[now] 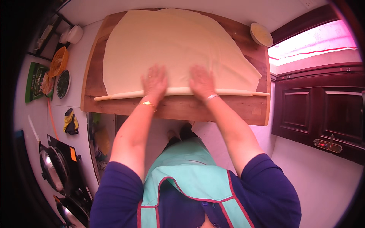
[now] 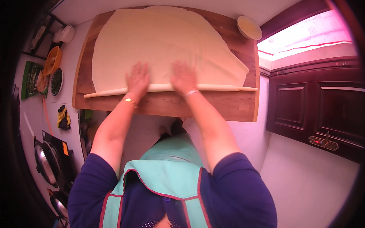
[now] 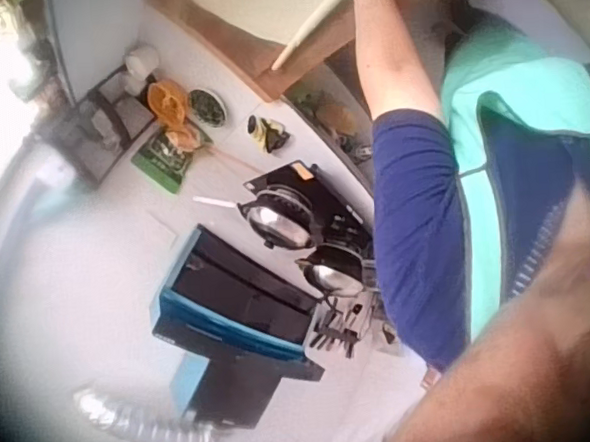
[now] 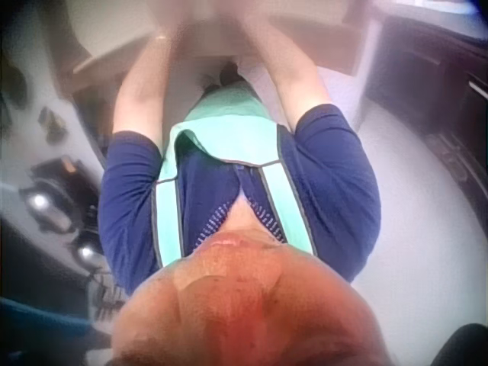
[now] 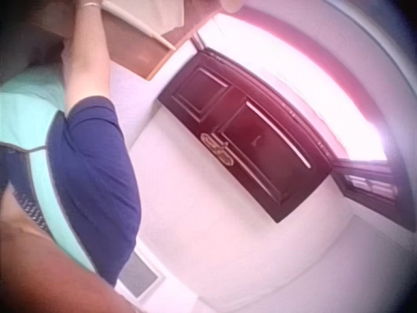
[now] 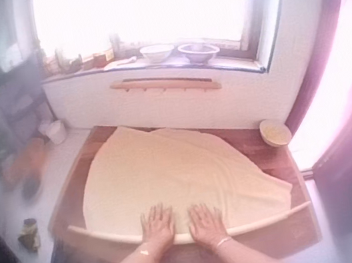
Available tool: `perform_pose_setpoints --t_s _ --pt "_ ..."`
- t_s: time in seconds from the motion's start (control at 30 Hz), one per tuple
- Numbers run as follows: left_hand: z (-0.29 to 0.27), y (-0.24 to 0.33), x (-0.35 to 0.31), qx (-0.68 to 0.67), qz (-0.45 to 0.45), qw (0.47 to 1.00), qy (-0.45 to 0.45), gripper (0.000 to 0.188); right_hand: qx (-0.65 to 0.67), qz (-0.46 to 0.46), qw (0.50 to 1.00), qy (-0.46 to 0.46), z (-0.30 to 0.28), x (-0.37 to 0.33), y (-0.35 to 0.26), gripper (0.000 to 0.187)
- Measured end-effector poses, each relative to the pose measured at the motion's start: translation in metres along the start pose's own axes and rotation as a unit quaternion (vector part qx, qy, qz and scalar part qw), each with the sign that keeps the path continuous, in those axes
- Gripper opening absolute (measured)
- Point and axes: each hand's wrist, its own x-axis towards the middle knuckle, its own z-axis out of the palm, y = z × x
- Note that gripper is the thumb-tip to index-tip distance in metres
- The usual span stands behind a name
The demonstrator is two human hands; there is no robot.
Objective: The person uses a wooden rolling pin to roll out a piece of dough on a wooden board, then rolls the dough onto the pin, unrolls it, and folds the dough over by hand.
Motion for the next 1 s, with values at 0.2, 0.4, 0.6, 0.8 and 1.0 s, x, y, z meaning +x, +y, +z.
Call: perform_pose_setpoints --t_s 0.2,0.4,0.6,0.8,1.0 --pt "-0.015 -0.081 -0.076 0.040 -0.052 0.995 -0.073 0.054 -0.023 0.100 0.995 -0.014 -0.021 -0.079 0.046 0.065" --pt "-0.023 -0.008 0.021 -0.074 -0.063 0.995 -0.036 0.048 0.025 0.048 0.998 0.044 -0.018 0.007 0.008 0.062" --pt "-0.020 0.062 -0.062 -0.062 0.060 0.996 -0.002 0.043 0.037 -0.073 0.990 -0.111 -0.015 -0.062 -0.062 0.064" --pt "0.003 0.007 0.019 -0.015 -0.004 1.000 0.007 0.053 0.072 0.037 0.997 -0.010 -0.023 0.018 0.007 0.058" --pt "-0.032 -0.053 -0.066 0.031 -0.032 0.998 -0.047 0.057 -0.009 0.109 0.993 -0.031 -0.044 -0.105 0.027 0.072"
